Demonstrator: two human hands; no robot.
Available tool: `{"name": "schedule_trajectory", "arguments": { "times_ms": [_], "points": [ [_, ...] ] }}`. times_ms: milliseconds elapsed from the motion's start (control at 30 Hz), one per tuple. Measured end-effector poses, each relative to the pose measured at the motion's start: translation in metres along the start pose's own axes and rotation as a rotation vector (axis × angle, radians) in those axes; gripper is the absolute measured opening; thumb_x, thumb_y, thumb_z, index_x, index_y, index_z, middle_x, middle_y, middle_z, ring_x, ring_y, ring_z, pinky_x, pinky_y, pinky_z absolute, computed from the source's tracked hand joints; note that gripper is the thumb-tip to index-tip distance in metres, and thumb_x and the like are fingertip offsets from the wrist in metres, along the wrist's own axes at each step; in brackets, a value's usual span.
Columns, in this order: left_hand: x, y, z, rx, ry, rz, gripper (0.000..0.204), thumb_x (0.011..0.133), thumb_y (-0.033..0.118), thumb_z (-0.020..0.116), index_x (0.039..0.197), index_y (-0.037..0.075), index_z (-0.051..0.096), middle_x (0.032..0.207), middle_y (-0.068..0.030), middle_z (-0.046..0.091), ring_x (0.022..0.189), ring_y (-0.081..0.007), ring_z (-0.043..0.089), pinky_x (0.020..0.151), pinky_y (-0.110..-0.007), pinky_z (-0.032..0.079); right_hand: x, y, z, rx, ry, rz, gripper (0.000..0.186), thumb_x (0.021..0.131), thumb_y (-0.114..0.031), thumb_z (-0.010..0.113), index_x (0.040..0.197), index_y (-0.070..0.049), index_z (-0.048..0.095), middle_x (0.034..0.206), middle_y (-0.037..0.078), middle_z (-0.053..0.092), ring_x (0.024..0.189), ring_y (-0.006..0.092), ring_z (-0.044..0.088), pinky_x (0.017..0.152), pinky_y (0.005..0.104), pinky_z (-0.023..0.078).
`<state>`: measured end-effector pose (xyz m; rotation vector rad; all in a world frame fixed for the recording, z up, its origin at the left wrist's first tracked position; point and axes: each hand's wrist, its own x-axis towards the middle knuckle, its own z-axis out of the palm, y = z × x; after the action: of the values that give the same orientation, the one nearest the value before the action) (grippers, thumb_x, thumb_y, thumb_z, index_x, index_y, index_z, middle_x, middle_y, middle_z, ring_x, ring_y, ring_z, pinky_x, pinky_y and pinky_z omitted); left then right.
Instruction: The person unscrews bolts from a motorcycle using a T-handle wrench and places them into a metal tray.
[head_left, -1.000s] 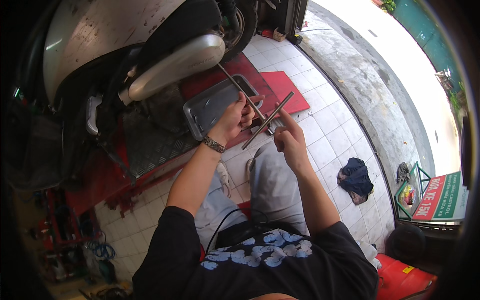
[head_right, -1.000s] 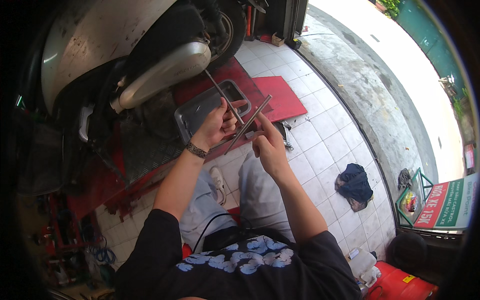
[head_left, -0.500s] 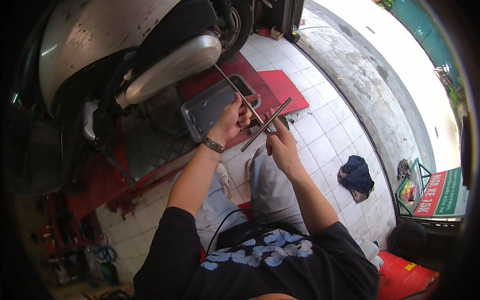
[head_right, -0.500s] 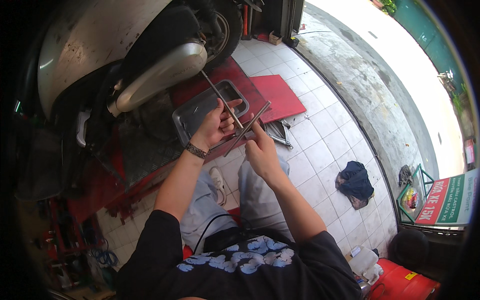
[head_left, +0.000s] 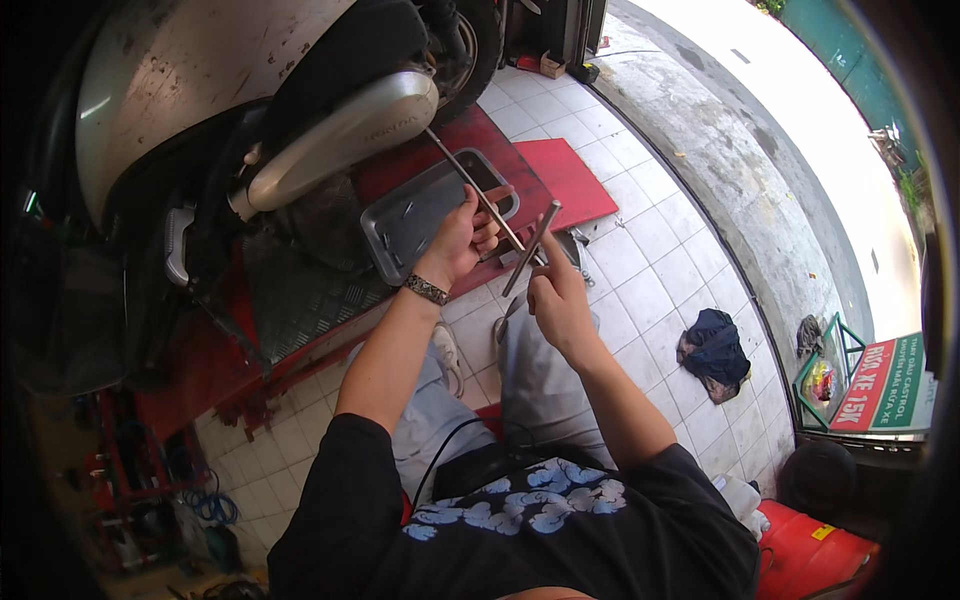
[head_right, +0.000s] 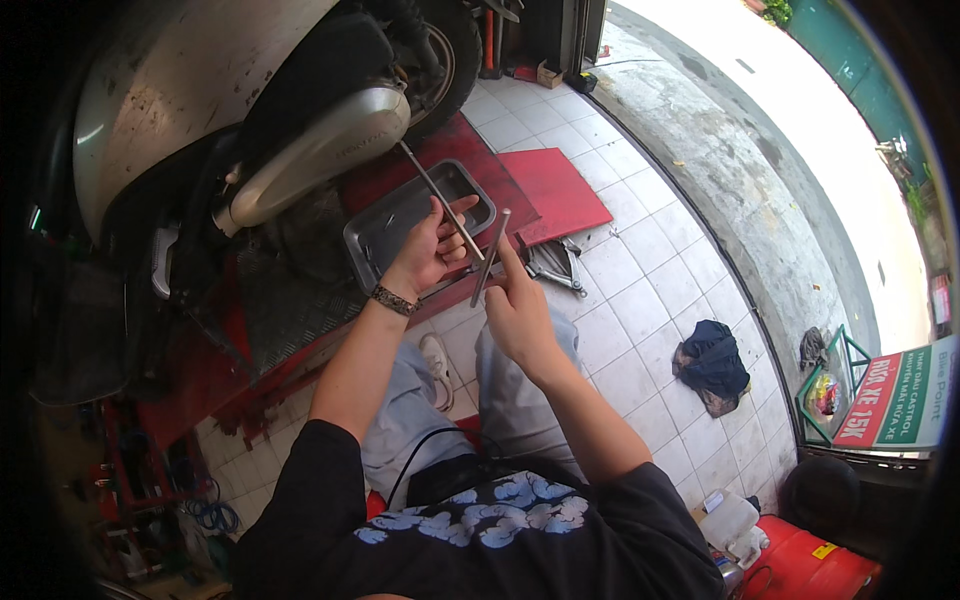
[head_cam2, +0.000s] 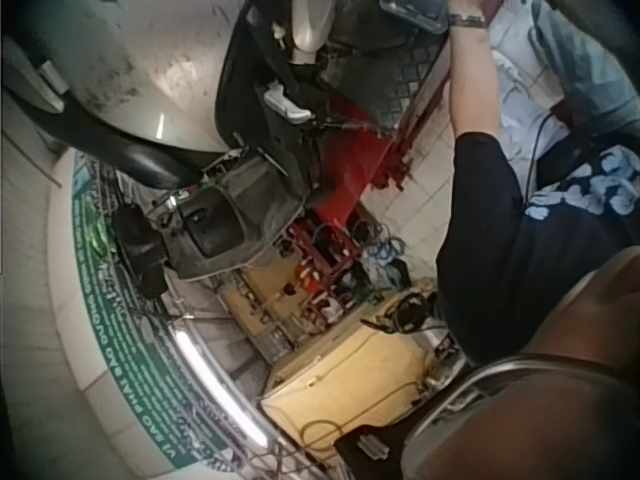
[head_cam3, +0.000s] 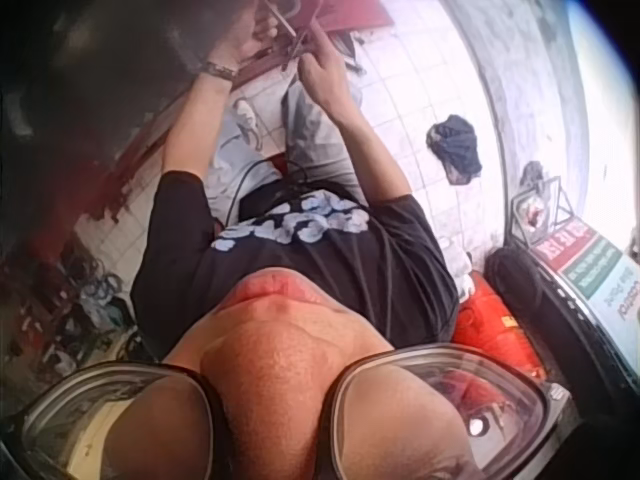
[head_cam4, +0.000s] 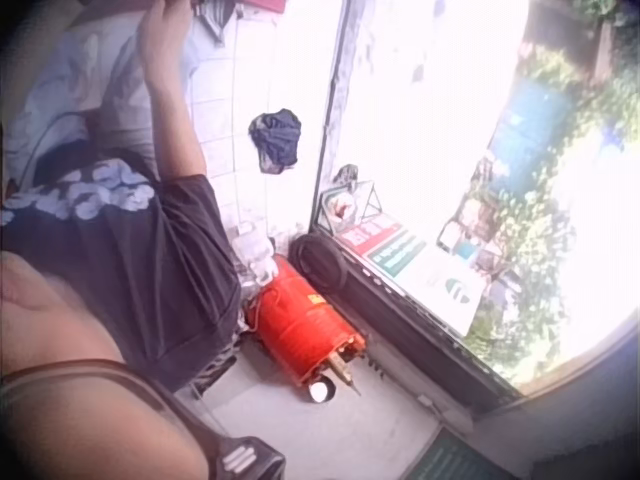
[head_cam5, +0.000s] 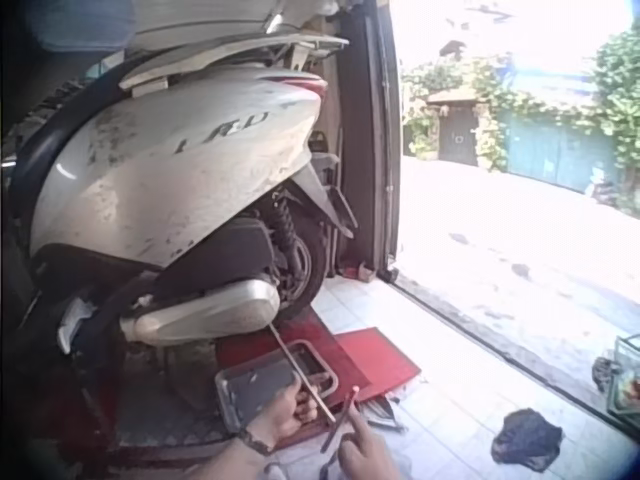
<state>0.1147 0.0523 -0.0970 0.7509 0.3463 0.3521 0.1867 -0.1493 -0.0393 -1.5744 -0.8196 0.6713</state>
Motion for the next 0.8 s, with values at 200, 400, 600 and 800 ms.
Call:
{"name": "schedule_trajectory", "arguments": {
  "times_ms": [200,400,600,800],
  "points": [
    [-0.001,-0.002,0.0,-0.049,0.022,-0.034,0.062,0.105,0.053,0.037,0.139,0.004,0.054,0.072,0.007,0.028,0.057,-0.0046,0.025,0.052,-0.023,0.026,-0.012,-0.003,0.006,-0.246,-0.337,0.049,0.06,0.083,-0.009,0.043,0.142,-0.007,0.055,0.075,0.027,0.061,0.071,0.0365,0.064,0.074,0.0444,0.049],
    [0.001,-0.002,0.007,-0.041,0.02,-0.038,0.06,0.106,0.052,0.036,0.139,0.005,0.054,0.071,0.0067,0.026,0.056,-0.0044,0.024,0.051,-0.022,0.025,-0.002,0.026,0.002,-0.12,-0.088,0.132,0.055,0.085,-0.01,0.044,0.138,-0.003,0.057,0.074,0.024,0.061,0.069,0.0359,0.062,0.072,0.042,0.049],
    [-0.001,0.012,0.01,-0.084,-0.091,0.028,0.059,0.106,0.052,0.036,0.136,0.006,0.056,0.071,0.0069,0.027,0.056,-0.0038,0.026,0.05,-0.022,0.025,-0.015,-0.001,0.01,-0.069,-0.121,-0.033,0.069,0.081,-0.005,0.046,0.15,-0.008,0.043,0.064,0.017,0.056,0.06,0.0324,0.06,0.063,0.0419,0.048],
    [-0.01,0.004,-0.001,-0.037,0.009,-0.005,0.057,0.106,0.052,0.036,0.132,0.006,0.057,0.069,0.007,0.027,0.055,-0.0037,0.027,0.049,-0.022,0.025,-0.013,0.012,0.017,-0.234,-0.121,-0.042,0.047,0.094,-0.019,0.058,0.138,-0.002,0.051,0.058,0.008,0.057,0.053,0.0161,0.055,0.055,0.0322,0.044]
  ]
}}
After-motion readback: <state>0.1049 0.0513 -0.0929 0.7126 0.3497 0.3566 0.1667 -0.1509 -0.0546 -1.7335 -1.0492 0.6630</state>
